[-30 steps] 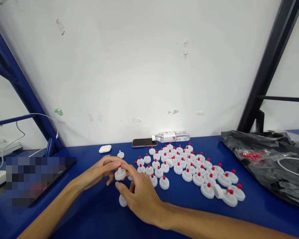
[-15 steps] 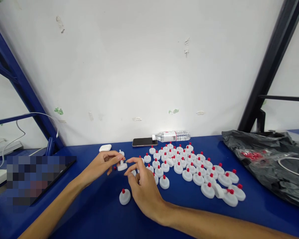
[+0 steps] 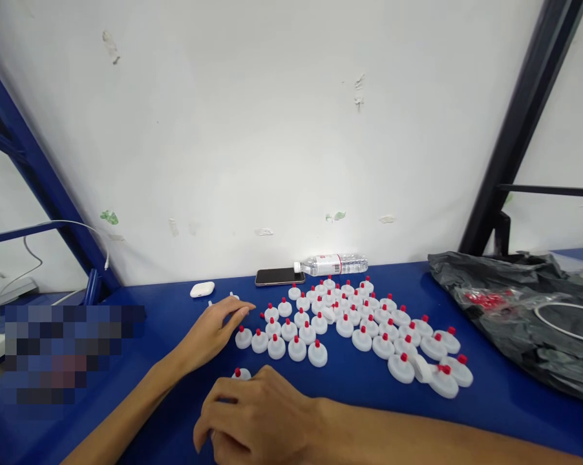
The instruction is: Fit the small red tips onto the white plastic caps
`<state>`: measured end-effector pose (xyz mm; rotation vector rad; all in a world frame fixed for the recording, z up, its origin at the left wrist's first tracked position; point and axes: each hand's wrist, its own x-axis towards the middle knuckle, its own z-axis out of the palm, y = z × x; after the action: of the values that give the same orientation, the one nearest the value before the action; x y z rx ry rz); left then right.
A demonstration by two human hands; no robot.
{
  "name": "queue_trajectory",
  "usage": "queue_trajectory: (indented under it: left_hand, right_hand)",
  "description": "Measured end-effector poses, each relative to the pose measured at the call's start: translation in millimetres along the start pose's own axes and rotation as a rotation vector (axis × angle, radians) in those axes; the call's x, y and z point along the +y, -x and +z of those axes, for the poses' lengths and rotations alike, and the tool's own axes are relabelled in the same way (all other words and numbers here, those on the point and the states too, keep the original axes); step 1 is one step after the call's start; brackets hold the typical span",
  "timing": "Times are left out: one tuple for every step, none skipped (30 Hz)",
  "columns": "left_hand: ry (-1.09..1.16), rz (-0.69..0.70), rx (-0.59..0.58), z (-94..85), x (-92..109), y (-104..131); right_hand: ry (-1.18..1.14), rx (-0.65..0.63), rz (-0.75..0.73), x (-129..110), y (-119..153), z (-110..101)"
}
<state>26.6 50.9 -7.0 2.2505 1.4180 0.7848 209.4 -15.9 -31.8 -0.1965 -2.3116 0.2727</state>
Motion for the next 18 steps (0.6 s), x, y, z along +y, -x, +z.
queue_trajectory:
  left_hand:
    - [-0.021,0.008,-0.008,3.5,0.6,-0.7]
    - [-0.039,0.012,-0.023,6.6,1.3,-1.0]
    - [-0.055,0.013,-0.039,9.3,2.3,-1.0]
    - [-0.07,0.012,-0.054,11.4,3.4,-0.7]
    - [-0.083,0.011,-0.065,12.8,4.4,-0.2]
    - [-0.092,0.008,-0.072,13.4,5.4,0.3]
    - [-0.098,0.005,-0.075,13.4,6.1,0.7]
    - [-0.1,0.002,-0.074,12.8,6.7,1.0]
    - [-0.1,-0.001,-0.072,11.7,6.9,1.0]
    - [-0.1,-0.005,-0.07,10.1,6.6,0.7]
    - [-0.101,-0.009,-0.067,8.2,6.0,0.1]
    - [-0.104,-0.012,-0.064,6.0,4.9,-0.6]
    - [-0.111,-0.017,-0.061,3.6,3.5,-1.3]
    - [-0.12,-0.022,-0.058,1.0,1.8,-1.9]
    - [-0.132,-0.025,-0.058,-1.7,0.0,-2.4]
    - [-0.145,-0.025,-0.063,-4.5,-2.0,-2.6]
    - [-0.159,-0.02,-0.073,-7.2,-3.9,-2.6]
    - [-0.17,-0.012,-0.088,-9.8,-5.8,-2.5]
  right_hand:
    - [-0.004,-0.007,0.0,0.2,-0.2,-0.1]
    - [-0.001,-0.011,-0.012,0.3,-0.2,0.0]
    - [0.004,-0.011,-0.024,0.5,0.0,0.3]
    - [0.008,-0.013,-0.032,0.6,0.3,0.9]
    - [0.009,-0.015,-0.032,0.7,0.8,1.4]
    - [0.006,-0.016,-0.026,0.7,1.2,1.9]
    - [0.002,-0.016,-0.021,0.7,1.6,2.3]
    - [-0.001,-0.015,-0.017,0.6,1.8,2.4]
    - [-0.004,-0.016,-0.016,0.6,1.9,2.3]
    - [-0.005,-0.016,-0.019,0.5,1.8,2.1]
    - [-0.003,-0.015,-0.02,0.4,1.6,1.8]
    - [0.001,-0.018,-0.02,0.3,1.4,1.6]
    - [0.005,-0.02,-0.018,0.2,1.3,1.5]
    - [0.008,-0.021,-0.014,0.1,1.4,1.7]
    - [0.01,-0.022,-0.007,-0.1,1.8,2.2]
    - [0.013,-0.027,0.003,-0.1,2.3,2.8]
    - [0.013,-0.036,0.012,-0.1,3.1,3.5]
    - [0.013,-0.045,0.021,0.0,3.8,4.1]
